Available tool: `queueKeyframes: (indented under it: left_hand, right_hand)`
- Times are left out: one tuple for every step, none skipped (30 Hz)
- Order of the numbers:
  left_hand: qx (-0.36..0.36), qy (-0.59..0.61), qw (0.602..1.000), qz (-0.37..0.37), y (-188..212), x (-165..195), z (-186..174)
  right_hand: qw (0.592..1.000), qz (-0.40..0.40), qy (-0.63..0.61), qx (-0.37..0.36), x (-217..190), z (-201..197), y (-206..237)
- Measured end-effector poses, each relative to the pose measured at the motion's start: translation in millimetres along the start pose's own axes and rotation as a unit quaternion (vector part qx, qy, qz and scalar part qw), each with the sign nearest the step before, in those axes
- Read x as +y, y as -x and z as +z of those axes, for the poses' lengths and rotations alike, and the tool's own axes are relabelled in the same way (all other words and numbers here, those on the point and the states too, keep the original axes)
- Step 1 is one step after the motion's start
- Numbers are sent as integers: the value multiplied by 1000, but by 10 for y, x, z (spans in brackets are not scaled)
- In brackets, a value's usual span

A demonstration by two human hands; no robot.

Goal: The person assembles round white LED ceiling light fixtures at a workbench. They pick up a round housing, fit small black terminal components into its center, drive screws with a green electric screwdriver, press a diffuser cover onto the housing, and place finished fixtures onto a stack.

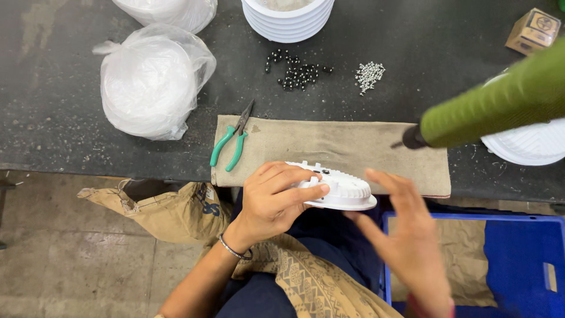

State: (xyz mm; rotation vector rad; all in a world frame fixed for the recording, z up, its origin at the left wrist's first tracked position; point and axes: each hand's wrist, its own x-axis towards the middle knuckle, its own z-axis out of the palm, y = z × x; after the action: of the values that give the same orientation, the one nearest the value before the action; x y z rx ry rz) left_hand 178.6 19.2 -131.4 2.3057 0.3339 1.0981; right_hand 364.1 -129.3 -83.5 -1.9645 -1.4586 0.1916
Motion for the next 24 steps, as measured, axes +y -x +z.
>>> queueKeyframes:
  left_hand:
    - [4,-1,1000,-1,-3,6,2]
    - [9,0,1000,-1,-12,12,5]
    - [12,3,1000,0,-25,20,12]
    - [14,1,1000,-4,-40,23,19]
    - [16,0,1000,-7,-54,30,19]
    - [18,-2,1000,-10,-74,36,22]
    - [19,-6,1000,-2,-98,39,32]
    - [20,-11,1000,6,-114,45,43]
    - [20,-16,1000,12,-122,64,57]
    - [16,-18,1000,13,-132,79,76]
    - [12,-22,1000,14,-140,95,90]
    - [9,-26,1000,13,-139,114,100]
    - [5,-23,1000,16,-145,124,109]
    - [2,-22,1000,19,-151,134,114]
    - [-2,-20,1000,20,-148,153,113]
    - [0,-20,1000,22,-149,171,116]
    - [3,-21,1000,24,-158,182,119]
    - [5,-21,999,24,-160,194,121]
    - [8,-21,1000,22,-161,203,123]
    - [11,-20,1000,20,-166,207,123]
    - [13,-20,1000,17,-163,210,116]
    - [13,-19,1000,13,-162,207,111]
    - [13,-17,1000,10,-162,202,107]
    - [12,-15,1000,5,-155,203,103]
  right_hand:
    - [1000,6,8,-2,76,-92,15]
    - [1000,12,17,-2,161,-181,31]
    - [997,70,0,16,253,-253,52]
    - [991,128,-17,35,357,-311,74]
    - [980,186,-35,54,467,-363,103]
    - [982,176,-12,64,592,-394,108]
    - [984,164,11,74,744,-394,68]
    - [984,153,33,82,903,-372,15]
    - [988,128,57,70,1067,-308,-68]
    - [990,102,80,57,1218,-212,-167]
    - [994,84,-17,75,1337,-62,-262]
    - [987,63,-115,90,1437,117,-374]
    - [990,52,-97,93,1535,261,-513]
    - [991,39,-79,97,1617,394,-659]
    - [989,25,-110,97,1671,525,-776]
    - [985,11,-142,97,1721,634,-906]
    - [987,22,-135,90,1766,738,-1084]
    - [988,35,-129,81,1788,858,-1249]
    - [989,47,-122,71,1798,958,-1349]
    - [986,37,-133,89,1798,1037,-1401]
    - [983,28,-145,106,1789,1114,-1434]
    - [980,19,-156,124,1789,1166,-1484]
    - [992,68,-55,91,1799,1191,-1558]
    - [991,116,48,55,1812,1204,-1630]
